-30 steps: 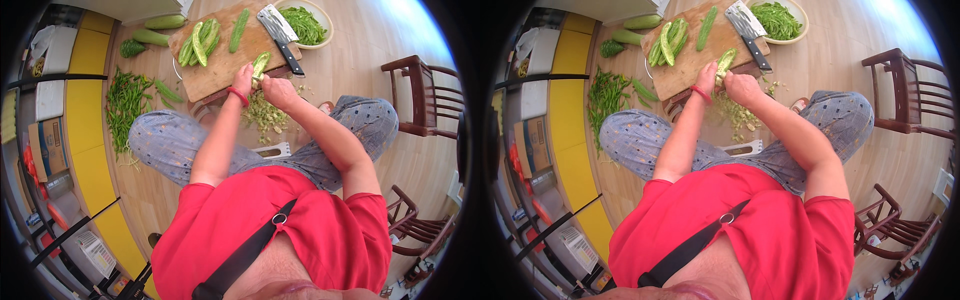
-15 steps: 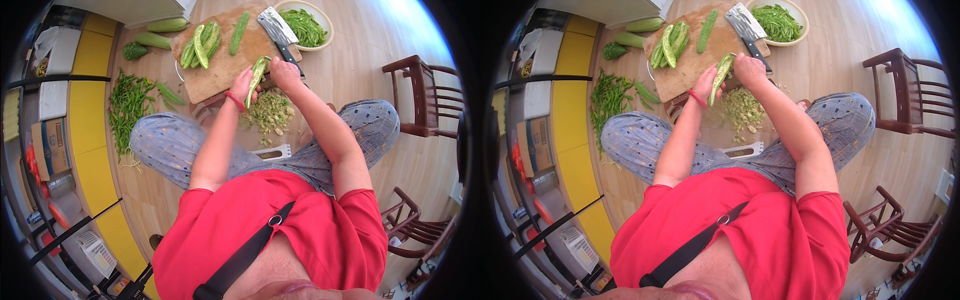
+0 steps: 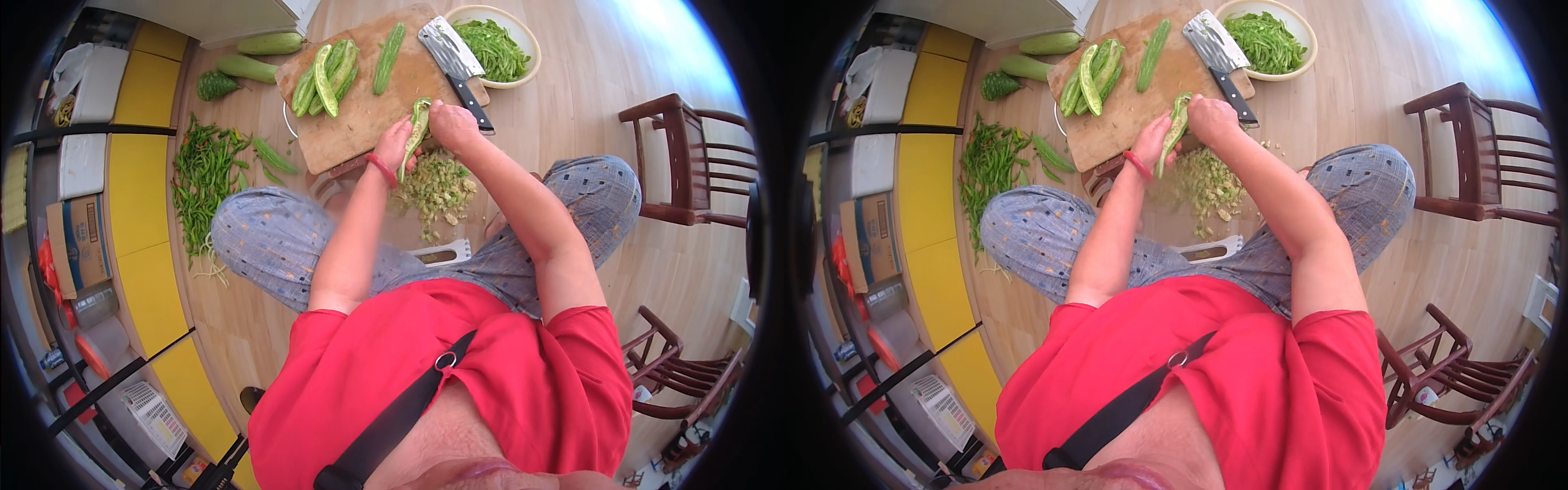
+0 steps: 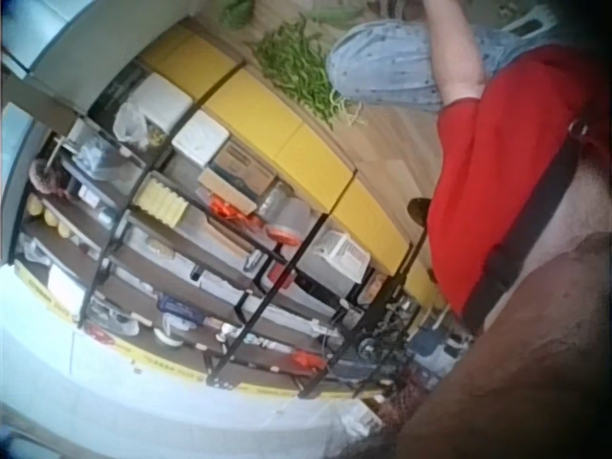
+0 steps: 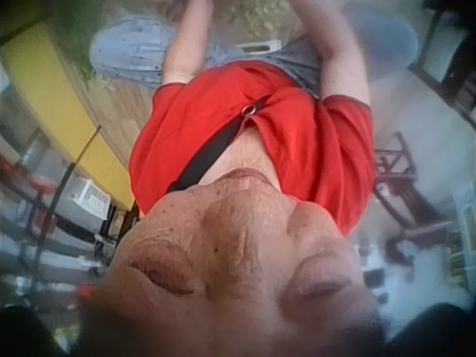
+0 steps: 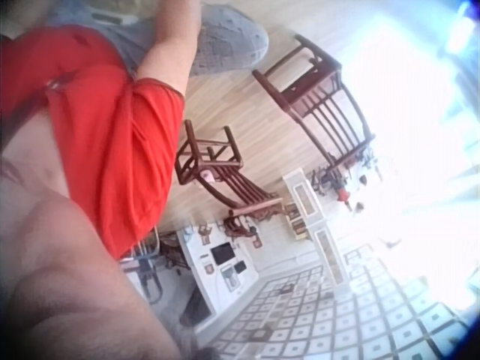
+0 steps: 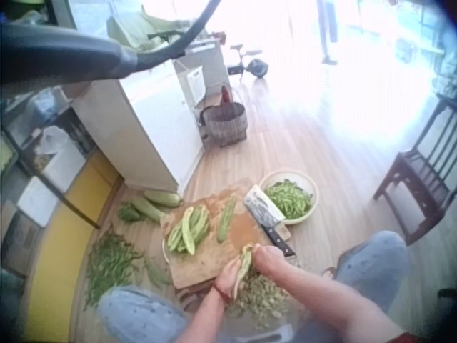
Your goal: The person peels the skin off several bitter melons by hand, and then uses a cleaver to slice the bitter melons into small pieces on a wooden cutting board.
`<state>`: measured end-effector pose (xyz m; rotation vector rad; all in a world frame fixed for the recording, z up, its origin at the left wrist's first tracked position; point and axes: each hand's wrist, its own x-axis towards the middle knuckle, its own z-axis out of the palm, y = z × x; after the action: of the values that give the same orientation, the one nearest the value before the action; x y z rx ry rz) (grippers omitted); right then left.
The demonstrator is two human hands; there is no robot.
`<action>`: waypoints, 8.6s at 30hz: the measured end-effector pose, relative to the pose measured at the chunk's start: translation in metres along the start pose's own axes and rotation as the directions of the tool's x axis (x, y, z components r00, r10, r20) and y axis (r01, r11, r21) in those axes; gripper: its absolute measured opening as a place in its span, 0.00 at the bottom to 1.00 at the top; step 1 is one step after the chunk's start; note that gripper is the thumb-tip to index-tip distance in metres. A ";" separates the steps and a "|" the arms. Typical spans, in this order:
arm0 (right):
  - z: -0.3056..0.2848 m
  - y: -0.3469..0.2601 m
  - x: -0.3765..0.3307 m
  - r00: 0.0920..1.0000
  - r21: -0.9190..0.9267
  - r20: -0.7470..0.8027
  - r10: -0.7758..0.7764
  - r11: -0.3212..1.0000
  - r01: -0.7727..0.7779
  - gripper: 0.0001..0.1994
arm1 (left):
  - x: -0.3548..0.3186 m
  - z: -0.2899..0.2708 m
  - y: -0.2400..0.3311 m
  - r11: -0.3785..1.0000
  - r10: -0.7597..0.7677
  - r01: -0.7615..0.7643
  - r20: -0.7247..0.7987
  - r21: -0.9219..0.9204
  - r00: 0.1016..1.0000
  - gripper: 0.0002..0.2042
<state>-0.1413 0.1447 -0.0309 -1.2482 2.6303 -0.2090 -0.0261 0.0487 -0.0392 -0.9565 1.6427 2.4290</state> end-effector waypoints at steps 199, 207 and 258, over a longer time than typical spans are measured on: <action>-0.062 -0.030 -0.129 0.934 0.571 0.349 -0.069 0.806 -0.154 0.15 | 0.047 -0.114 0.091 0.874 0.478 -0.322 -0.515 0.365 0.711 0.13; -0.044 -0.040 -0.116 0.966 0.562 0.175 -0.191 0.825 0.061 0.11 | 0.099 -0.139 0.114 0.565 0.592 0.006 -0.411 0.825 0.694 0.16; -0.064 -0.037 -0.131 0.969 0.604 0.022 -0.244 0.776 0.182 0.10 | 0.034 -0.087 0.065 0.064 0.902 -0.113 -0.009 0.992 0.432 0.06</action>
<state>-0.0503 0.2253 0.0572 -1.2634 2.0616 -0.9155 -0.0381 -0.0637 -0.0240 -0.9881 3.6179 0.4246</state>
